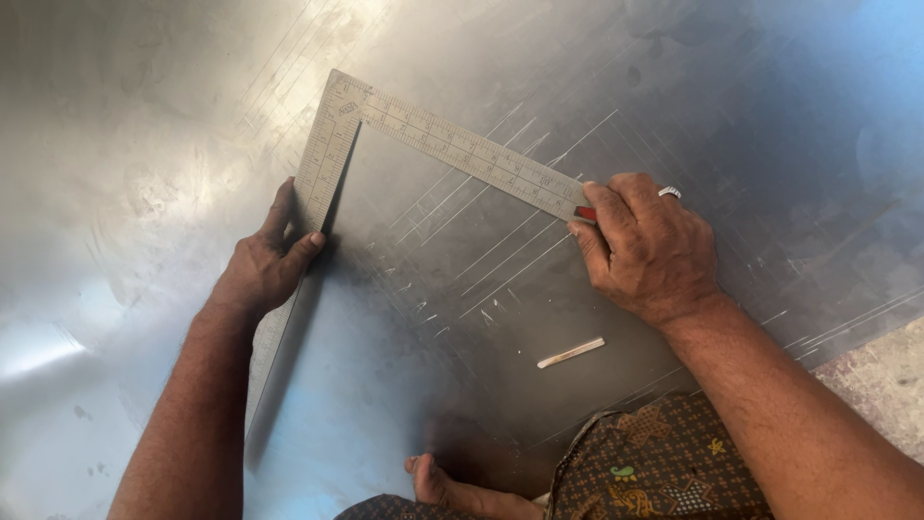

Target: The person uses a large metal square ruler and a white marking tool to draw straight lines on a large metal sheet. They reposition the ruler multiple times to create a series of parallel and intersecting lines on the surface.

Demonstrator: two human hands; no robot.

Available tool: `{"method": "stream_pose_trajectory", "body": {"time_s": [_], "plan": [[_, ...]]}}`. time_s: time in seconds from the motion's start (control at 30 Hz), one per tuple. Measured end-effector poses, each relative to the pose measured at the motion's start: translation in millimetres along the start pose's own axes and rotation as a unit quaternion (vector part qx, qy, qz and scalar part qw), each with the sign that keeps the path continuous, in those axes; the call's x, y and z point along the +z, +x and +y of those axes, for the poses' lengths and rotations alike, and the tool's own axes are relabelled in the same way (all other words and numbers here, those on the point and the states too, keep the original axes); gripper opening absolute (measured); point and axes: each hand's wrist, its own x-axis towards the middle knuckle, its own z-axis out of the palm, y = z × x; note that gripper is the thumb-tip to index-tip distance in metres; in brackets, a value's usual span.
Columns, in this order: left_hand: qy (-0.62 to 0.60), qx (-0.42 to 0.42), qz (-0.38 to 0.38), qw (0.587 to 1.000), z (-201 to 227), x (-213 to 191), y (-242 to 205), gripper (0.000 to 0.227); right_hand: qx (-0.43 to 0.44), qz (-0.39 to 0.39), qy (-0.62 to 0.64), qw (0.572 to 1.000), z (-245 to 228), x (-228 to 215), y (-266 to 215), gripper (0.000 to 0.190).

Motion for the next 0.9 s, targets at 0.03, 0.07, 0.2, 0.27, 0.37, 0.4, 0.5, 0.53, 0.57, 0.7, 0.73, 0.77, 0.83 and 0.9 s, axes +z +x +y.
{"method": "stream_pose_trajectory", "body": {"time_s": [0.03,0.07,0.2,0.27,0.37,0.4,0.5,0.53,0.57,0.7,0.73,0.77,0.83,0.9], "plan": [[0.001,0.003,0.0,1.0,0.3,-0.3,0.2,0.085,0.0,0.0,0.001,1.0,0.0,-0.2,0.3,0.039],[0.003,0.006,0.001,1.0,0.5,-0.5,0.3,0.084,-0.001,0.0,0.003,1.0,-0.1,-0.4,0.5,0.039],[-0.002,-0.011,-0.005,1.0,0.4,-0.3,-0.5,0.085,0.004,-0.004,-0.004,1.0,-1.0,-1.3,0.2,0.039],[-0.012,-0.009,-0.005,1.0,0.7,-0.4,-1.3,0.085,0.006,-0.011,-0.005,1.0,-1.4,-1.9,-0.1,0.039],[0.0,-0.008,0.001,1.0,2.6,-1.1,-1.7,0.084,0.004,-0.006,-0.003,1.0,-1.5,-2.5,0.6,0.039],[-0.007,-0.004,0.002,1.0,3.0,-1.4,-1.9,0.084,0.004,-0.006,-0.003,1.0,-1.4,-2.3,0.7,0.039],[-0.024,0.001,0.001,1.0,3.8,-1.8,-2.9,0.084,0.004,-0.008,-0.005,1.0,-1.4,-2.0,0.0,0.039],[-0.026,-0.002,0.0,1.0,4.2,-2.1,-3.1,0.084,0.003,-0.007,-0.006,1.0,-1.9,-2.3,0.0,0.039],[-0.028,-0.004,0.0,1.0,5.0,-2.3,-3.1,0.085,0.003,-0.005,-0.008,1.0,-2.2,-2.6,0.1,0.039],[-0.025,-0.027,-0.004,0.999,6.3,-3.4,-3.4,0.085,0.007,-0.011,-0.012,1.0,-3.4,-3.7,1.0,0.039],[-0.031,-0.03,-0.006,0.999,6.6,-3.7,-2.9,0.085,0.006,-0.01,-0.012,1.0,-2.6,-3.8,1.9,0.039],[-0.037,-0.033,-0.01,0.999,7.1,-2.8,-2.1,0.085,0.005,-0.011,-0.012,1.0,-1.3,-4.2,2.1,0.038],[-0.033,-0.025,-0.013,0.999,5.5,-2.8,-2.0,0.085,0.004,-0.012,-0.01,1.0,-3.7,-4.8,0.2,0.039],[-0.033,-0.016,-0.011,0.999,3.9,-3.5,-1.1,0.086,0.004,-0.013,-0.01,1.0,-6.2,-7.5,1.9,0.04]]}}
